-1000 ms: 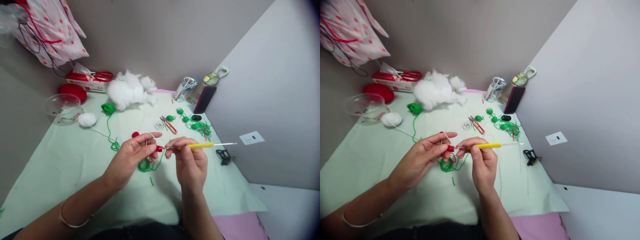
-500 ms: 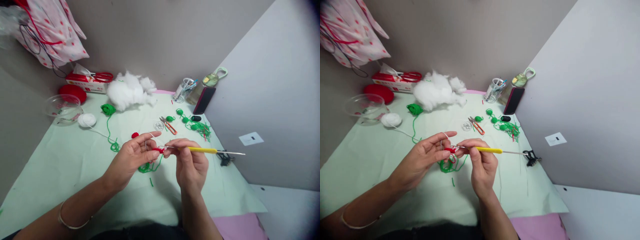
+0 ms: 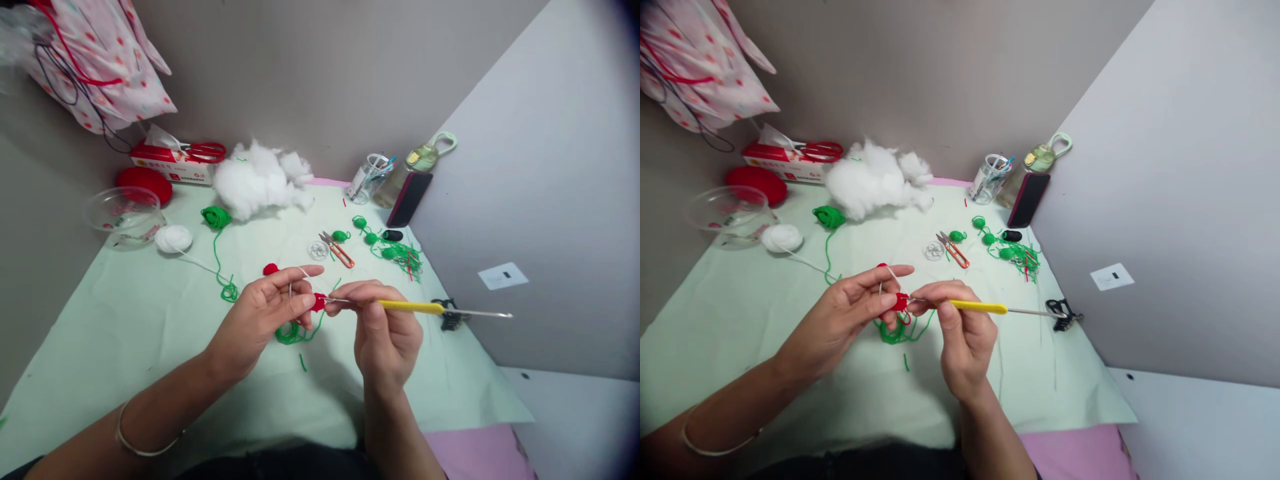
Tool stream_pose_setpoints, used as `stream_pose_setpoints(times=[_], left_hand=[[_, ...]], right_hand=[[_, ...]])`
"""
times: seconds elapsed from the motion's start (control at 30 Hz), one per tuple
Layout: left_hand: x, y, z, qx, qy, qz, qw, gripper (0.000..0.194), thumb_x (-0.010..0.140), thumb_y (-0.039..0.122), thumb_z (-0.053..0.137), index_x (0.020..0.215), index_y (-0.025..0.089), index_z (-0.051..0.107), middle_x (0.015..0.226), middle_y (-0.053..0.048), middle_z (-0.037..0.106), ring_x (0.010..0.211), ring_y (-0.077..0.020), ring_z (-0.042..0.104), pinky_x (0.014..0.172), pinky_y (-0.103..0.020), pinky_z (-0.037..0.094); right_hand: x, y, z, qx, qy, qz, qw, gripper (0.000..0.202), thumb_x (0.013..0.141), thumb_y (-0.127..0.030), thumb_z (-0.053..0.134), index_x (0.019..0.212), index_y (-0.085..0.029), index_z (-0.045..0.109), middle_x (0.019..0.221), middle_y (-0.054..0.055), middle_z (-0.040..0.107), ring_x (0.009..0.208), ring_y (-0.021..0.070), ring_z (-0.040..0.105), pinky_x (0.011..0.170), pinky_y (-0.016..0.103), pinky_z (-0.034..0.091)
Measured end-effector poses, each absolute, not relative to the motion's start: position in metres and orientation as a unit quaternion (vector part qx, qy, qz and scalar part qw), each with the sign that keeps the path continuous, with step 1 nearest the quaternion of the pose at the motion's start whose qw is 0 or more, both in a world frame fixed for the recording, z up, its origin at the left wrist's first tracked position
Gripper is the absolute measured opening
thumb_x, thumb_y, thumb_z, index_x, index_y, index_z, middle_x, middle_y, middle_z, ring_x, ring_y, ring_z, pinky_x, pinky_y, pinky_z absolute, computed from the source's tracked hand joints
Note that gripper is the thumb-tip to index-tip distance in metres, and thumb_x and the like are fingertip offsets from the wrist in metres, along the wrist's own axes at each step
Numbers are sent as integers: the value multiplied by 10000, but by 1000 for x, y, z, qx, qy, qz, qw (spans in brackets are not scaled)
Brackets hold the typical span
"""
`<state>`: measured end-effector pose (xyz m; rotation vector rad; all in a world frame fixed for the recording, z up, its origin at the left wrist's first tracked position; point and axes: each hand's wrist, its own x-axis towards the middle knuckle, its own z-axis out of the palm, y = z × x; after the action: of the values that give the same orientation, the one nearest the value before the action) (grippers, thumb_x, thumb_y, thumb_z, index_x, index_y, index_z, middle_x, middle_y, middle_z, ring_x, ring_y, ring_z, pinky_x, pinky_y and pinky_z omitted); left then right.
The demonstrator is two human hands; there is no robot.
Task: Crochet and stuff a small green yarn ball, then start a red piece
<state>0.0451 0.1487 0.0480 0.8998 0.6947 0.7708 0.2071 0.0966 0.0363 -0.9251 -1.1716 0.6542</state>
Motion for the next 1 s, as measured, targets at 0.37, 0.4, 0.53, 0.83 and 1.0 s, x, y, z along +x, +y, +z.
stream_pose_setpoints(times=[0.37,0.4,0.53,0.83,1.0], left_hand=[[46,147,46,404,299,366,784,401,863,235,789,1252,292,714,868,44,607,733,-87,657,756,-242,522],[47,147,46,407,300,368,780,396,869,238,783,1255,293,711,871,43,608,738,-86,658,749,-238,518],[48,146,44,418,305,382,765,374,891,235,760,1257,297,706,885,38,632,744,-78,657,737,-221,507],[45,148,40,418,317,377,763,361,883,276,780,1237,297,716,839,47,678,737,-75,672,706,-193,516],[46,148,40,424,324,386,753,338,872,265,789,1203,302,730,844,50,682,755,-74,675,713,-182,531]], right_hand=[[204,94,36,-431,-572,216,663,266,1030,-146,476,1083,-250,715,970,38,739,800,173,714,690,364,605],[204,93,36,-433,-577,208,660,266,1028,-142,479,1088,-248,715,975,39,740,810,174,715,693,364,604],[203,94,35,-423,-599,193,652,256,1024,-131,486,1097,-223,714,965,45,745,844,178,717,707,360,607],[201,94,30,-405,-568,222,682,274,1024,-106,478,1118,-226,706,1000,42,745,829,170,731,686,358,632],[200,95,30,-395,-561,229,691,268,1031,-128,474,1127,-226,704,1018,52,738,834,175,731,661,353,640]])
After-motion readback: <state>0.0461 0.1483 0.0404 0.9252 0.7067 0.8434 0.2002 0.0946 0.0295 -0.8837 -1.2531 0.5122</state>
